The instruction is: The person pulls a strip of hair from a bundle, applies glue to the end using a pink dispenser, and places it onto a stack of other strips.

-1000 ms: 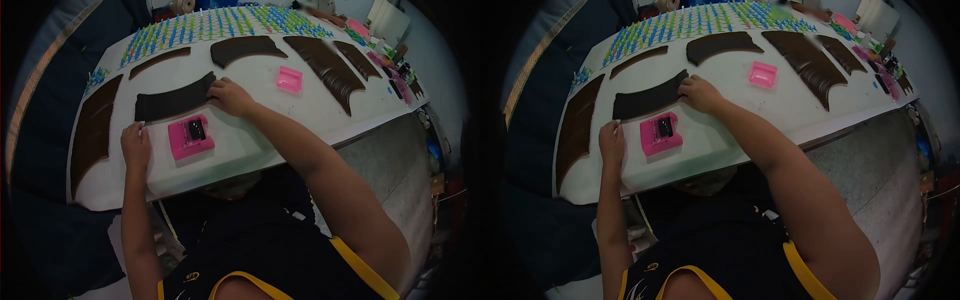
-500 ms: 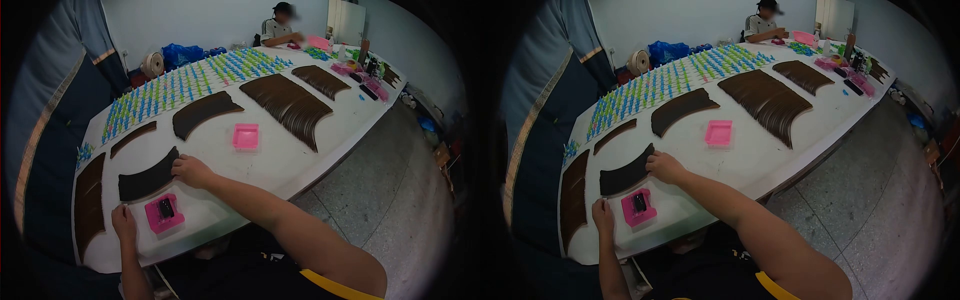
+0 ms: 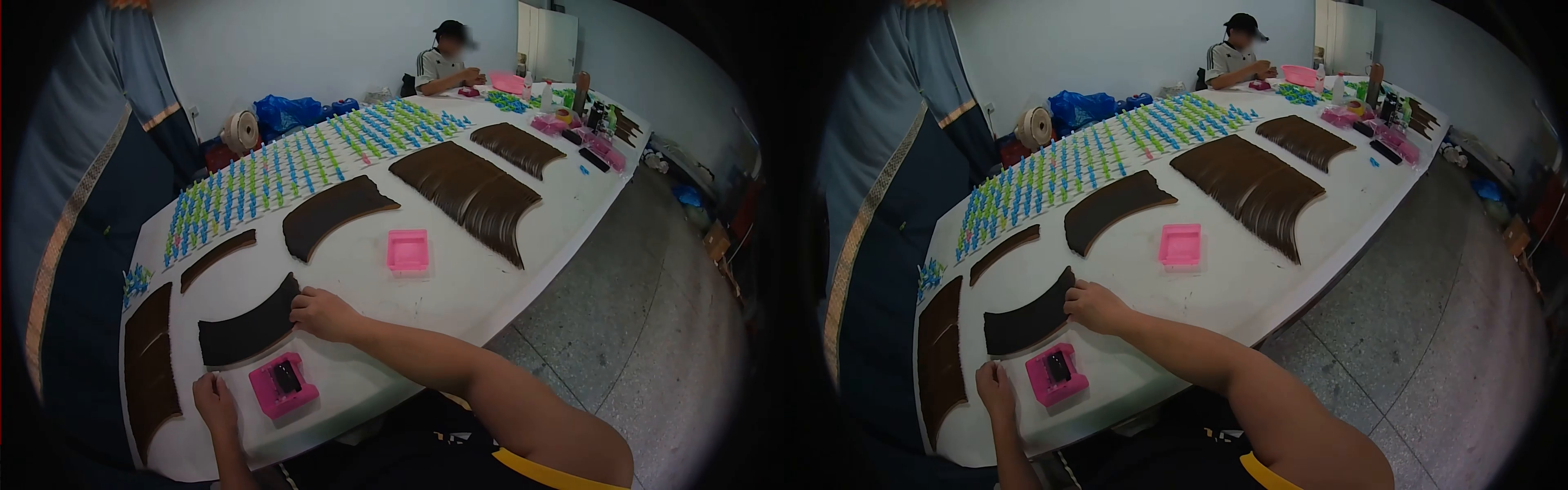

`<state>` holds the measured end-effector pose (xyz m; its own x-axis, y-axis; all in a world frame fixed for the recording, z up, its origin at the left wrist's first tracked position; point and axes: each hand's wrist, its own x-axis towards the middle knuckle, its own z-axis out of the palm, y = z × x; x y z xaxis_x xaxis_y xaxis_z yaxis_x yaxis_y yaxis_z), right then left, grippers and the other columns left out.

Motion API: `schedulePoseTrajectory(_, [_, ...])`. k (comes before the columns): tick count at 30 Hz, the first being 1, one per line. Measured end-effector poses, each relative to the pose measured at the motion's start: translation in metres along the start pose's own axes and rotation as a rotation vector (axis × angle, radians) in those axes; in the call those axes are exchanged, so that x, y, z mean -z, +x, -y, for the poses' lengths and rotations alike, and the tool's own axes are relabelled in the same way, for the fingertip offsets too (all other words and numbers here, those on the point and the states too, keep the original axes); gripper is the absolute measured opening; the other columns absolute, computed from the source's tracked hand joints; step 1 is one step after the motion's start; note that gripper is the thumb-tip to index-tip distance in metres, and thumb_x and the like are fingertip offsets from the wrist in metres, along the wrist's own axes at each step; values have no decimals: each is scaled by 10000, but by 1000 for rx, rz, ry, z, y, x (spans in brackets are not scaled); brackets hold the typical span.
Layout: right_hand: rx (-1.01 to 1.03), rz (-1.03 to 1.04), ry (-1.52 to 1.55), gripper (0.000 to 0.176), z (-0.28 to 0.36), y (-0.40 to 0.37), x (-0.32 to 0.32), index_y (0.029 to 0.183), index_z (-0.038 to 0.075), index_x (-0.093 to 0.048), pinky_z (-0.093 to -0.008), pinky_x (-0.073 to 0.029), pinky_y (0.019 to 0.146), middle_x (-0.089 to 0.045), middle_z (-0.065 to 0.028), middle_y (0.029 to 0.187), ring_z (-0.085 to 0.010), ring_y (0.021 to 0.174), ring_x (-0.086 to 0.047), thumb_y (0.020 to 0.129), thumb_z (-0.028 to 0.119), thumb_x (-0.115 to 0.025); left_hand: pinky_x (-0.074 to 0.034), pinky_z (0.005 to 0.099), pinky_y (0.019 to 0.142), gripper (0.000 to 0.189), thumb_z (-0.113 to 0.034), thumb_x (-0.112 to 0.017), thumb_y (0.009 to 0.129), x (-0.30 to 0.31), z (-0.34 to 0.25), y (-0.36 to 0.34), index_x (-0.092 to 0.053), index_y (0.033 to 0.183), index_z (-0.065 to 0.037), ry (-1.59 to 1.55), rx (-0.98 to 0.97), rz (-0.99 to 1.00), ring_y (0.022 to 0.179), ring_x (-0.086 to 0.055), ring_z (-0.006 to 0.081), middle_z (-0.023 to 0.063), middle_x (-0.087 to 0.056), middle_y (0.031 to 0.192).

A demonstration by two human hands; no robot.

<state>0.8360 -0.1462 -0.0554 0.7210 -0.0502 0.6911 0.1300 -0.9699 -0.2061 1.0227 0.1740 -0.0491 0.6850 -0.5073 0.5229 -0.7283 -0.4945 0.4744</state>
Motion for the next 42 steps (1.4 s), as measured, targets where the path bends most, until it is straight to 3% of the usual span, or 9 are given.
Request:
schedulePoseTrajectory(4, [76, -7, -8, 141, 1, 0, 6, 929, 125, -732, -375, -538, 910, -690, -30, 1013, -258, 998, -629, 848, 194, -823, -521, 448, 850, 94, -28, -656, 959, 5, -7, -2, -668, 1025, 36, -77, 22, -2, 933, -624, 356, 186, -648, 958])
schedulePoseTrajectory(12, [-29, 18, 16, 128, 6, 2, 15, 875, 112, -695, -384, -557, 844, -693, -37, 968, -274, 919, -639, 834, 101, -816, -527, 458, 851, 85, -13, -663, 920, 15, -18, -2, -659, 988, 38, -130, 22, 23, 935, -628, 364, 183, -675, 963])
schedulePoseTrajectory(20, [-27, 49, 44, 155, 13, 9, 24, 873, 92, -694, -396, -564, 840, -698, -46, 969, -283, 931, -645, 806, 88, -833, -523, 472, 832, 67, -19, -671, 919, 16, -11, 4, -677, 966, 27, -51, -145, 69, 907, -634, 378, 177, -691, 940])
schedulePoseTrajectory(35, [-85, 46, 54, 180, 14, 4, 24, 897, 69, -682, -429, -569, 871, -687, -97, 1042, -333, 1001, -649, 802, 64, -835, -535, 464, 831, 68, -10, -684, 907, 12, -12, 1, -686, 965, 27, -27, -109, -54, 895, -647, 366, 168, -697, 915])
schedulePoseTrajectory(42, [-112, 31, 19, 140, 16, 4, 25, 908, 74, -706, -422, -566, 887, -684, -94, 1039, -322, 1001, -642, 815, 50, -808, -537, 464, 835, 92, -10, -682, 912, 14, -16, 0, -700, 993, 28, -16, -77, -19, 904, -653, 365, 172, -705, 932])
